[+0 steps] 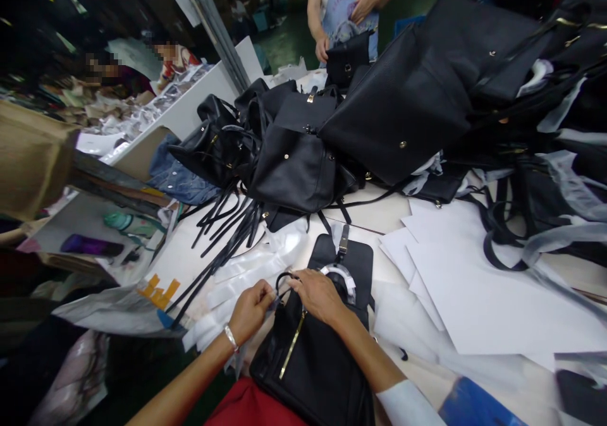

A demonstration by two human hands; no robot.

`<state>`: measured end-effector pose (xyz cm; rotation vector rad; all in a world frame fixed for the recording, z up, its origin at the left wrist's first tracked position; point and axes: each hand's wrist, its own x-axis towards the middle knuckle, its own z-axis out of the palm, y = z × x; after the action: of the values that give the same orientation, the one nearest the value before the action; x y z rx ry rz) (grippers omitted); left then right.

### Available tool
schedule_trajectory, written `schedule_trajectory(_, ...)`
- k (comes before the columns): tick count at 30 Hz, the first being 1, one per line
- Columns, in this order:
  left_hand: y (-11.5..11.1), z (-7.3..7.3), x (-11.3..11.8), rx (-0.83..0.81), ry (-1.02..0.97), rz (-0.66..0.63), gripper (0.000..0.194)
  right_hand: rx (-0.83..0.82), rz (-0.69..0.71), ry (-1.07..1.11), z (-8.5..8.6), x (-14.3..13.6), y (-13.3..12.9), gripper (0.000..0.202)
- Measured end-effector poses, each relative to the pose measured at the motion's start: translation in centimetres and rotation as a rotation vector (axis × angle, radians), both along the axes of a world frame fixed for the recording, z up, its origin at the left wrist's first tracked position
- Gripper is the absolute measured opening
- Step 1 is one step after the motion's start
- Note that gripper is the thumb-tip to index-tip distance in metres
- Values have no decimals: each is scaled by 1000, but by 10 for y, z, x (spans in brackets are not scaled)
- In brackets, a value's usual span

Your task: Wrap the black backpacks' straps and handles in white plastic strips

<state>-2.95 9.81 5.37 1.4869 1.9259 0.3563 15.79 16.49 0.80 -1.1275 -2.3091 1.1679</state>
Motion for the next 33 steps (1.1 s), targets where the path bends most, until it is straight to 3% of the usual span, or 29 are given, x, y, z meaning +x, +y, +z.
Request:
schedule_trajectory(6, 4, 4, 1, -47, -41, -14, 16, -81, -93, 42, -3, 9, 8, 37)
schedule_trajectory(13, 4, 12, 2, -53, -109, -28, 18, 41, 170, 109, -7, 6, 24, 29)
schedule_trajectory(19, 9, 2, 11, -48, -68, -29, 16, 51, 302, 130, 2, -1, 19, 29)
schedule_trajectory(21, 11, -2, 12, -39, -55, -31, 16, 45, 244, 114, 1, 1, 18, 27)
schedule_trajectory(25, 16, -6, 11, -29, -26, -43, 15, 45, -31, -23, -7, 14, 18, 30)
schedule_trajectory(33, 30, -12, 19, -70, -18, -130, 15, 17, 93, 21, -18, 16, 9, 28)
